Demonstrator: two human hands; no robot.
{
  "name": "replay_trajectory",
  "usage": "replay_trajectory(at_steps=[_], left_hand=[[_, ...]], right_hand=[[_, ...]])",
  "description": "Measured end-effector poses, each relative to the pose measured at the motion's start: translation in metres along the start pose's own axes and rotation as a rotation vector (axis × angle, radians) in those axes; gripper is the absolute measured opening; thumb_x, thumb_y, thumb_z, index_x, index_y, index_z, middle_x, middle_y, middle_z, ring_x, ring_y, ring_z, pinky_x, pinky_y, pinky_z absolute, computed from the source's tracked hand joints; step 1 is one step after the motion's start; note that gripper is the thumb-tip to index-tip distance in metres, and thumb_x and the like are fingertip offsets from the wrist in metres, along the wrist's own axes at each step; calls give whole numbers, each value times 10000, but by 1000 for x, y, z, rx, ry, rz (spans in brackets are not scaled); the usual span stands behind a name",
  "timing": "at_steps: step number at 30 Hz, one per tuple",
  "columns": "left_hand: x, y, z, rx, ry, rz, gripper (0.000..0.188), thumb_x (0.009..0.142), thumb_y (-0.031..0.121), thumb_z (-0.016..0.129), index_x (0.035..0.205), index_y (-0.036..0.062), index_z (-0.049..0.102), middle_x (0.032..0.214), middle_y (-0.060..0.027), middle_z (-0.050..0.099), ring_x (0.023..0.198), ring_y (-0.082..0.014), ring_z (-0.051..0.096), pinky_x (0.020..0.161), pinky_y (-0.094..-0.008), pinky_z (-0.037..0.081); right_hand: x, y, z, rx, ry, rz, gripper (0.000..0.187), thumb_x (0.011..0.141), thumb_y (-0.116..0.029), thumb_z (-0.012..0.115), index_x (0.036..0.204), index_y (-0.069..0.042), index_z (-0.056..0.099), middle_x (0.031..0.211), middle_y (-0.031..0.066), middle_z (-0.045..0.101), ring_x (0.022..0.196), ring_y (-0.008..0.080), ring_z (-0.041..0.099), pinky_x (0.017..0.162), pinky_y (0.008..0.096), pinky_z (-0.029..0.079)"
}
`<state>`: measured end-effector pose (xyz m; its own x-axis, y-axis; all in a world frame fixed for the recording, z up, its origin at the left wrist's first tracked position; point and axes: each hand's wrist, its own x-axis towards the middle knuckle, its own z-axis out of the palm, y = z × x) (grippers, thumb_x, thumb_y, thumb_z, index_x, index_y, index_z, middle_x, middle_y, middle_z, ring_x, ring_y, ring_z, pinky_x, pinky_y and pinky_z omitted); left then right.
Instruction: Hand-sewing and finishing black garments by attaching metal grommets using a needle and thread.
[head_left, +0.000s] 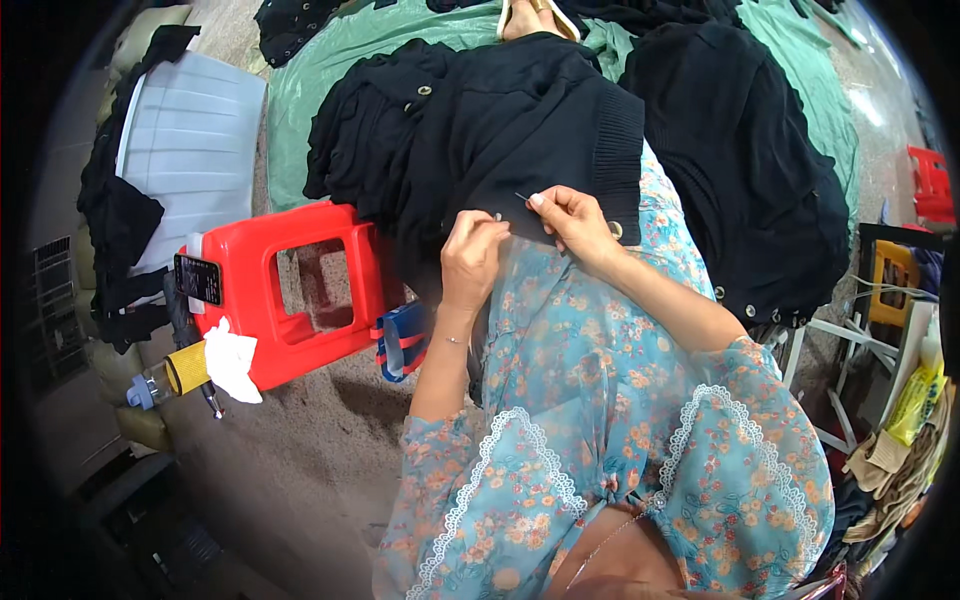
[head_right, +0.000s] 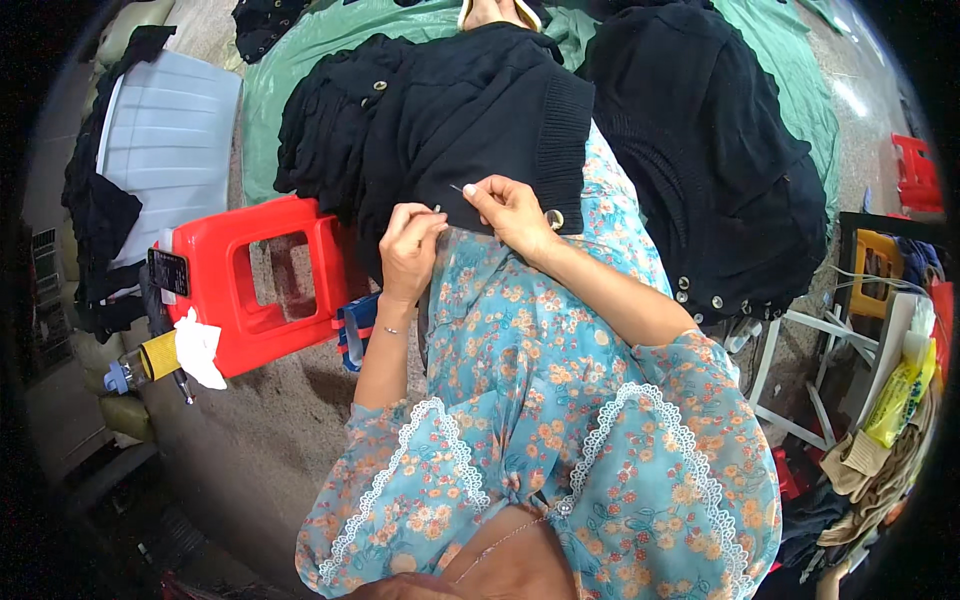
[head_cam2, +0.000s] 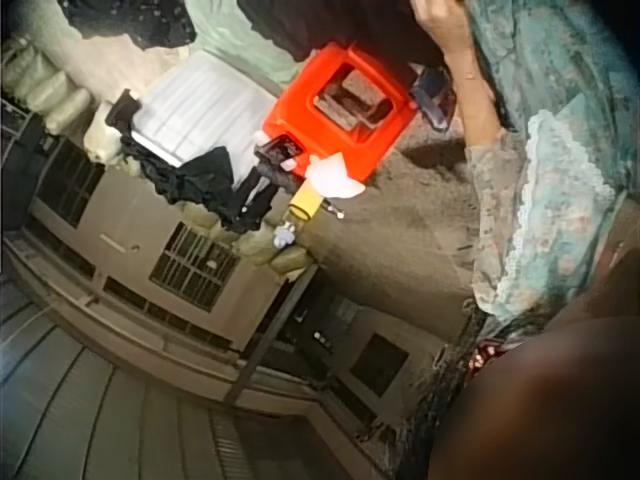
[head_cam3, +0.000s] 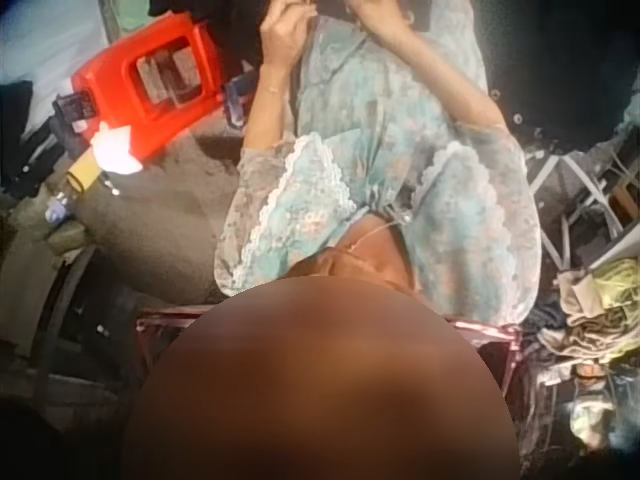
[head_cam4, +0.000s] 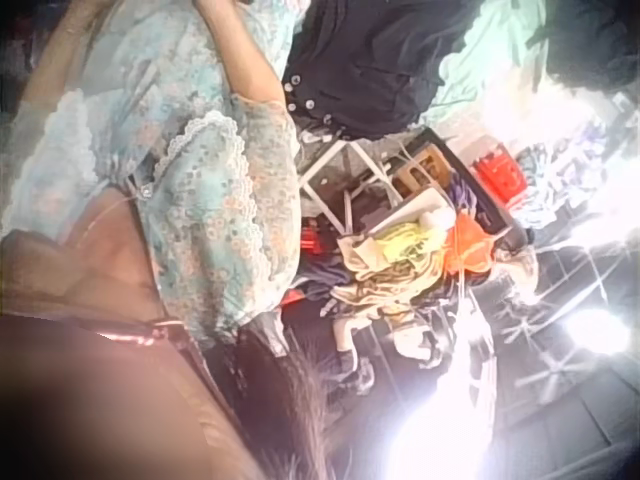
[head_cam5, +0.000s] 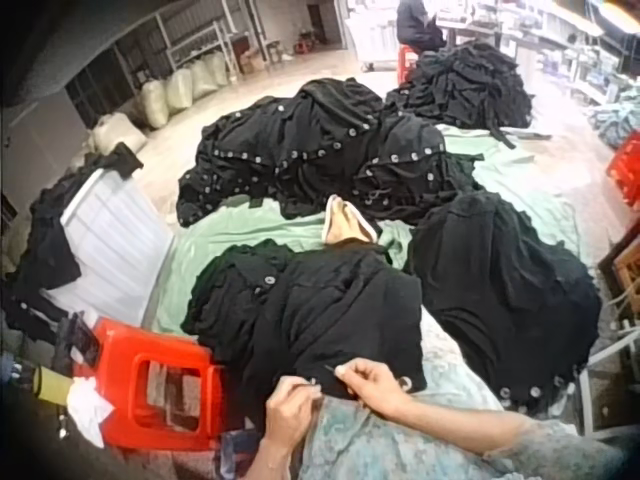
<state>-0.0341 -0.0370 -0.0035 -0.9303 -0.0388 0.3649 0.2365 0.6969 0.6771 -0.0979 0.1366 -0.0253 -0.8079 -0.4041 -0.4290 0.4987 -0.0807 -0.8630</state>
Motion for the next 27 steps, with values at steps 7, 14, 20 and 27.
replay_trajectory(at_steps=[7,14,20,27], left_hand=[[-13,-16,5,-471,201,-440,31,899,-5,672,896,-26,694,833,-30,656,685,-83,609,637,-226,510],[-7,-7,5,-486,226,-437,33,904,-22,665,884,-22,691,829,-26,654,657,-63,580,603,-207,478],[-8,-2,8,-485,229,-419,42,910,-24,653,870,-14,664,799,-20,644,659,-63,578,604,-204,471],[-10,-25,-5,-79,391,-573,232,942,68,627,725,5,573,673,-18,555,583,-102,486,552,-253,403]], right_hand=[[-12,-16,6,-580,-21,-497,233,901,-257,688,986,-41,674,779,131,652,708,274,676,636,393,521],[-15,-29,15,-1156,-32,-930,199,902,-259,652,885,-64,612,774,100,573,638,269,646,560,381,505],[-9,-19,15,-1219,-79,-976,188,886,-220,661,825,-63,578,724,95,542,623,261,646,546,369,513],[4,-12,10,-286,208,-341,272,928,-287,681,964,-18,691,739,51,658,657,116,613,634,284,500]])
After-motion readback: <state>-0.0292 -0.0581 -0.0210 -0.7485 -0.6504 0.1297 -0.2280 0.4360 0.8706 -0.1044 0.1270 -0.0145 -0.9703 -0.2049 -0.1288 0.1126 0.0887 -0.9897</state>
